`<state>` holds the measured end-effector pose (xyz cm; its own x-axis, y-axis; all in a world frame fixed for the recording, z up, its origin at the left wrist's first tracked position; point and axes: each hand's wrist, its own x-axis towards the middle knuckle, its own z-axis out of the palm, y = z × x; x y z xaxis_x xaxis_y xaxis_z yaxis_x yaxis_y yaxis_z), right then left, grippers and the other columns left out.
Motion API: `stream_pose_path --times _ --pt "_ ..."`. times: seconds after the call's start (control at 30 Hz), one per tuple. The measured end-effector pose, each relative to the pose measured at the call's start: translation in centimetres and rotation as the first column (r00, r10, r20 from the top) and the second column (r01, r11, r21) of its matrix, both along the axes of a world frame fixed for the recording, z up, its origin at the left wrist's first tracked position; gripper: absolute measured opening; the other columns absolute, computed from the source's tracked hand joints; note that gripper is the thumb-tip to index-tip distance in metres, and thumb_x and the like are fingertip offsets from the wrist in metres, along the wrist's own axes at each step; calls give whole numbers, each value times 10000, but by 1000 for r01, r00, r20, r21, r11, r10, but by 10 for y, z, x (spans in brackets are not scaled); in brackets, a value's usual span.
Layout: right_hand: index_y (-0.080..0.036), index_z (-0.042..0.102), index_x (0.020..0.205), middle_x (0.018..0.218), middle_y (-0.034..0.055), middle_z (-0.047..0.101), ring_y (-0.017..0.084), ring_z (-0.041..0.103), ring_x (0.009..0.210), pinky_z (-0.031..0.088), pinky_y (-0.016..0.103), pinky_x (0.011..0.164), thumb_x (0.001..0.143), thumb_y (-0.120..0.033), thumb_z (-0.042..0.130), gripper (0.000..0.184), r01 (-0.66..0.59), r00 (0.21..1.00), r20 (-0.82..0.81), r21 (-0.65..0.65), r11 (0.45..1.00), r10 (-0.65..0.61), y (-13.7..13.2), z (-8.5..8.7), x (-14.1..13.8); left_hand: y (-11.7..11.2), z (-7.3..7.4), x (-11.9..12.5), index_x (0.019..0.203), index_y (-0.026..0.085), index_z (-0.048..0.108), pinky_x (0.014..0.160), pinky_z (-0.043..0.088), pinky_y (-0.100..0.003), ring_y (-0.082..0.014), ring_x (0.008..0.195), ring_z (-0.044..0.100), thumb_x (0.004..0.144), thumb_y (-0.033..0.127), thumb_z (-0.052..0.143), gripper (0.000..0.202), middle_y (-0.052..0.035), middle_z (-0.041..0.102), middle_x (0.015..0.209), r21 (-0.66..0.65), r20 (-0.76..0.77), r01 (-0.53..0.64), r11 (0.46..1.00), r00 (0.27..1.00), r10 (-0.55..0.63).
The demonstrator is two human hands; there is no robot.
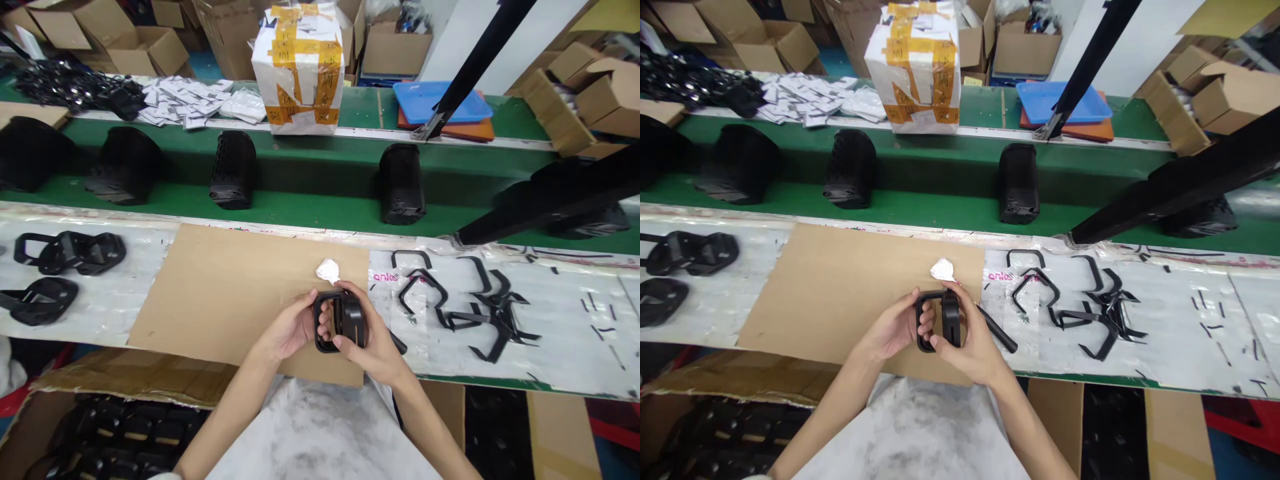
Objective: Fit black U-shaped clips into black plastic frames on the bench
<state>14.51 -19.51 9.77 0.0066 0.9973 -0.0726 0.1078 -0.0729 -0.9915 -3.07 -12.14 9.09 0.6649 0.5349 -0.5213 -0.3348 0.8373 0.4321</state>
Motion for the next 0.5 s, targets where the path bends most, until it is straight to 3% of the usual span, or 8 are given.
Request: stream_pose_path --times 0.1,0.23,0.5 --pt "-303 503 1576 1544 122 602 370 577 1452 582 548 1122 859 -317 799 776 -32 999 -15 -25 999 32 -3 -2 4 -1 -1 0 776 158 628 623 527 -259 -102 580 518 816 546 891 471 13 527 699 -70 73 55 996 996 -50" --pt "-276 452 1595 1649 134 504 354 504 1525 516 540 1197 857 -258 752 797 -70 997 -27 -29 997 69 -4 -2 6 -4 -3 0 738 149 637 634 534 -257 -99 589 510 777 496 937 460 11 523 688 -98 86 9 995 996 -1" --pt "-257 476 1610 1600 125 579 326 600 1440 550 479 1154 816 -220 746 840 -111 994 -22 -11 994 111 -7 -1 14 -10 -12 -3 710 128 680 588 556 -274 -112 538 573 675 508 1005 502 -12 620 644 -53 -27 -16 998 1000 14"
